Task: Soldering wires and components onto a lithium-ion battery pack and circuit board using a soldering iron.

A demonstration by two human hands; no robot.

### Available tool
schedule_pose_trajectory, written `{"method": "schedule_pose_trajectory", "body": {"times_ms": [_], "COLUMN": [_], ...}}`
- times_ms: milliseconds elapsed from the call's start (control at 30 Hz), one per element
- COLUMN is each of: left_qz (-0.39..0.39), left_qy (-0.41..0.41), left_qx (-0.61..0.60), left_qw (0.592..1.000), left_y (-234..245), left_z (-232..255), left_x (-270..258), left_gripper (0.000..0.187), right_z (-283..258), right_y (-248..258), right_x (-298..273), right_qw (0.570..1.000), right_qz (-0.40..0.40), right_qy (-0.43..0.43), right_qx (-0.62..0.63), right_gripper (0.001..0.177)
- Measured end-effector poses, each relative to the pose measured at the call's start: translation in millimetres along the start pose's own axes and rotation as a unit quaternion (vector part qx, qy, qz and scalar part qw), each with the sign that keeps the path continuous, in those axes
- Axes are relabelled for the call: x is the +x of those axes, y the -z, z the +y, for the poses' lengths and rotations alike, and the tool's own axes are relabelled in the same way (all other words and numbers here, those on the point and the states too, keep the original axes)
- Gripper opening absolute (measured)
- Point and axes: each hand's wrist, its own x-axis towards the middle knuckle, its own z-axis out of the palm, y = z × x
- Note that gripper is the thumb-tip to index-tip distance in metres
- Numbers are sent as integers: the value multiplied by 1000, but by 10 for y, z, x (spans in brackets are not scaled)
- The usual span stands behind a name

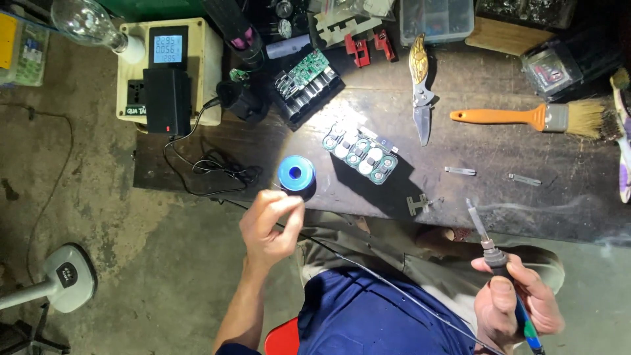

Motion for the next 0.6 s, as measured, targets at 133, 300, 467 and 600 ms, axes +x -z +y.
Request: {"method": "schedule_pose_trajectory", "body": {"times_ms": [133, 300, 467, 600], "left_qz": [21, 29, -3, -35], "left_qy": [-35, 23, 11, 28], "left_qx": [153, 251, 200, 200], "left_qw": [987, 967, 980, 979], "left_y": [-44, -75, -20, -15], "left_z": [-140, -186, 27, 13], "left_x": [16, 6, 61, 273], "left_gripper": [10, 10, 25, 65], "right_z": [-87, 330, 367, 335], "right_y": [-170, -707, -603, -485], "right_x": [179, 238, 264, 262], "right_qw": [977, 766, 737, 748], "right_qz": [64, 16, 45, 35], "right_qy": [-204, 297, 362, 385], "right_qx": [-15, -569, -570, -539], "right_gripper": [53, 39, 19, 25]}}
